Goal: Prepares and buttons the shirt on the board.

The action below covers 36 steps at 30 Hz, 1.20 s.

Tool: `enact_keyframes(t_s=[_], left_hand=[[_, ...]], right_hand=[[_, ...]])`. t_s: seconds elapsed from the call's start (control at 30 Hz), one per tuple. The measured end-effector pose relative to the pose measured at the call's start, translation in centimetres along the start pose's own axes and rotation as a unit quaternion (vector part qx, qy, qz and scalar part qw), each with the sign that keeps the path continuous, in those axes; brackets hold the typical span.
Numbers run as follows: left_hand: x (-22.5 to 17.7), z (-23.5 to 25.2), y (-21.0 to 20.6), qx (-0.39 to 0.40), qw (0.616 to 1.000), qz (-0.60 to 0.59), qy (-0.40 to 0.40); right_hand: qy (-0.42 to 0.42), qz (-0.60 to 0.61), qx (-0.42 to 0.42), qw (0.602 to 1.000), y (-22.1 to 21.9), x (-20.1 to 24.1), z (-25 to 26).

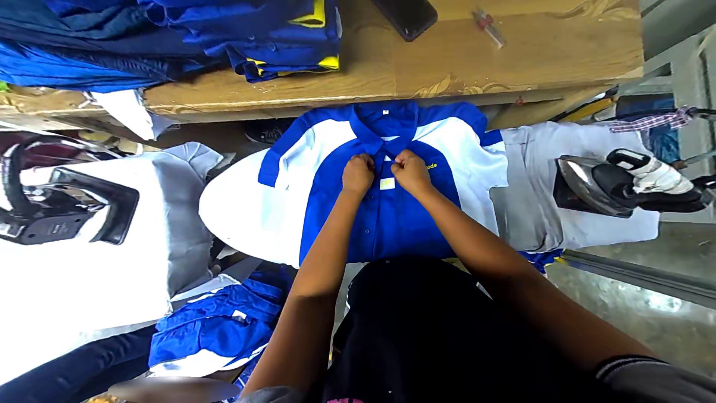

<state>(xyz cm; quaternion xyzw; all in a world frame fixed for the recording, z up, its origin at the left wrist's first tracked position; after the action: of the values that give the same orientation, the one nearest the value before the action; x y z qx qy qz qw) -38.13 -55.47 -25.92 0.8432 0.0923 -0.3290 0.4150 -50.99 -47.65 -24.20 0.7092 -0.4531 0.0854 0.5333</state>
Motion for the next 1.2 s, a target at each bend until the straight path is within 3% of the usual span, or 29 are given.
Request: enact_keyframes(t_s=[0.1,0.2,0.3,0.6,0.73,0.9,1.0,1.1,1.2], left_hand=[[-0.9,-0.5,0.2,0.019,0.998,-0.064,-0.009],[-2.3,-1.3,-0.5,0.038,0.992,-0.117,-0.015],[-2.7,-2.0,-1.6,0.028,0.991,-0.13,-0.008],[-0.7,-2.1,-2.9,0.015,0.986,-0.163,0.009],[-0.2,-1.9,-3.1,0.018,0.979,-0.201,-0.011],[-0.2,-1.8,-3.2,0.02,0.978,-0.206,-0.034],[0.0,-1.8,-2.8,-0.003,0.979,-0.203,-0.026],[0.1,-2.1,-2.2,-0.026,0.977,-0.209,-0.016],[0.2,-2.4,-2.1,-0.037,0.972,-0.231,-0.008]], right_hand=[[-0.043,0.139,0.009,0.989,0.1,-1.7,-0.4],[-0.118,0.269,0.052,0.954,-0.3,-1.7,-1.1],[-0.137,0.315,0.067,0.937,-0.6,-1.3,-1.6],[-0.06,0.166,0.077,0.981,-1.9,-1.8,-1.2],[-0.042,0.104,0.083,0.99,-2.1,-2.0,-1.2],[-0.026,-0.058,0.076,0.995,-2.1,-1.1,-2.0],[-0.026,-0.061,0.07,0.995,-2.2,-0.7,-2.0],[-0.026,0.052,0.044,0.997,-2.2,-1.8,-1.6],[-0.066,0.243,0.042,0.967,-2.2,-2.9,-1.7]])
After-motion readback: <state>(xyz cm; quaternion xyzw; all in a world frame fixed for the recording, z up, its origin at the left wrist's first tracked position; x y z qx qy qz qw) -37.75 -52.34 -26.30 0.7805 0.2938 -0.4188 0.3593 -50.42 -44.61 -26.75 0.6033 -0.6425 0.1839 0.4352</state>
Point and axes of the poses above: each hand's wrist, its own z-axis towards the middle knuckle, its own y-axis out of the back of the hand, x = y × z, the point moved 4 cm from there along z, towards the middle knuckle, and after that the axes turned 7 degrees about -z, right-handed, at the moved point
